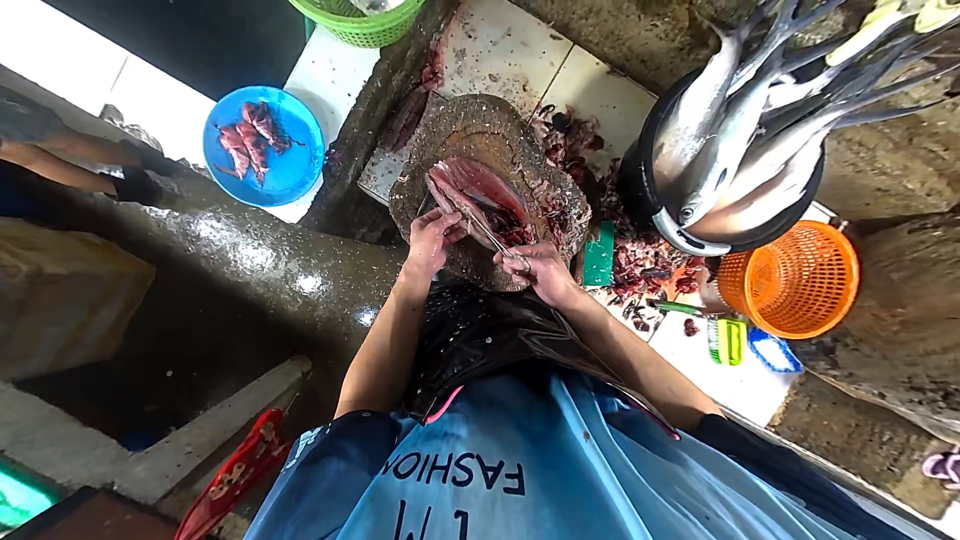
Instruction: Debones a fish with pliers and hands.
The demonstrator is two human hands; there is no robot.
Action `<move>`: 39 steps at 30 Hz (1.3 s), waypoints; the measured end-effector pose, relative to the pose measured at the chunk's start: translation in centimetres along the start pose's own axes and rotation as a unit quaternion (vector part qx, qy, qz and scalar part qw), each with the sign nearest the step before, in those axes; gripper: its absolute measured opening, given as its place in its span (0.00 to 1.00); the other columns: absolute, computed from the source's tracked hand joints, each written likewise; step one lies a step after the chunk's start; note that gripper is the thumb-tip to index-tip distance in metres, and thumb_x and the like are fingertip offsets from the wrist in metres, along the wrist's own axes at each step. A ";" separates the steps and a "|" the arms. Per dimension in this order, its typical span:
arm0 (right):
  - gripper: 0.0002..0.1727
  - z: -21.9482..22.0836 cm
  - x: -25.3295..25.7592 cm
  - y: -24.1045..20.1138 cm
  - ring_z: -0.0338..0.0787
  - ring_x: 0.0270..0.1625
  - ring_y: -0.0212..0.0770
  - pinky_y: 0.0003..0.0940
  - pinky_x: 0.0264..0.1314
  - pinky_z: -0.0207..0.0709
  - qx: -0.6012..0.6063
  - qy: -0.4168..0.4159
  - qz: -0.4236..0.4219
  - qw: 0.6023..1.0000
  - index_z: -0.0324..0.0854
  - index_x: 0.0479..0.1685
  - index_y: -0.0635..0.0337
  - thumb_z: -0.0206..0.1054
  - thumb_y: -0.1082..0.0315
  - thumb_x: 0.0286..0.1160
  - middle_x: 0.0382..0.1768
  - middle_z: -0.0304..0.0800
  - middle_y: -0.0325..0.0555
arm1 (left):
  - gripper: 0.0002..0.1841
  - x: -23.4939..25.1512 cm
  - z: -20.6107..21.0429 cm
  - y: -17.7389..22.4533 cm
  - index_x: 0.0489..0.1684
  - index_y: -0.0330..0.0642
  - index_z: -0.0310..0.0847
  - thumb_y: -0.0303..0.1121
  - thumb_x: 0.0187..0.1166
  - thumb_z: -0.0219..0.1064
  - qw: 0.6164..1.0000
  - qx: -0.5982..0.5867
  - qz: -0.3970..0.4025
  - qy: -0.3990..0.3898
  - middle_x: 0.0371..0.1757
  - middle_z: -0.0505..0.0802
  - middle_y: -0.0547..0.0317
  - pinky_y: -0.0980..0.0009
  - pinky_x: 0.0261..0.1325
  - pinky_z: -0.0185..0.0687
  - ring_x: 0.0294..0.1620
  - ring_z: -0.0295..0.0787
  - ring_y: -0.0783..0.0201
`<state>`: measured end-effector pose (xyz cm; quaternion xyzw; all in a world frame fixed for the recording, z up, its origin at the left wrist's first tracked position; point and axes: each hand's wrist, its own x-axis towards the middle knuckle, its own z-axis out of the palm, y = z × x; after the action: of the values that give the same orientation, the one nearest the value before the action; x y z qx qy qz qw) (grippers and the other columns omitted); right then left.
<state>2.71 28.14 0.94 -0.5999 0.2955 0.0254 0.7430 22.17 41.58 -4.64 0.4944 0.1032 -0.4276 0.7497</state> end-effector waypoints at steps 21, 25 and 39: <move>0.25 1.3 0.5 -1.1 0.91 0.45 0.54 0.63 0.61 0.72 -0.725 0.007 -0.089 0.683 0.87 0.63 0.57 0.68 0.59 0.63 0.50 0.92 0.52 | 0.11 0.9 -0.2 0.4 0.51 0.26 0.84 0.22 0.75 0.72 0.992 0.121 -0.013 -0.019 0.38 0.95 0.42 0.54 0.41 0.96 0.33 0.95 0.52; 0.24 1.6 0.5 -1.0 0.90 0.46 0.54 0.63 0.63 0.70 -0.727 0.005 -0.082 0.682 0.87 0.60 0.58 0.68 0.58 0.63 0.50 0.91 0.52 | 0.10 0.8 -0.3 0.3 0.50 0.26 0.84 0.22 0.75 0.72 0.992 0.126 -0.021 -0.018 0.38 0.95 0.43 0.54 0.41 0.96 0.32 0.95 0.52; 0.23 2.8 0.8 -1.2 0.90 0.43 0.54 0.63 0.58 0.72 -0.726 0.010 -0.086 0.682 0.88 0.53 0.57 0.70 0.57 0.58 0.44 0.91 0.51 | 0.12 0.3 -0.1 0.7 0.51 0.26 0.83 0.24 0.76 0.72 0.987 0.154 -0.047 -0.014 0.35 0.95 0.43 0.57 0.39 0.96 0.30 0.95 0.53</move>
<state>5.00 30.08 1.88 -0.9743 0.1395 0.1620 0.0707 22.93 41.66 -4.38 0.5925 0.0487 -0.4797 0.6453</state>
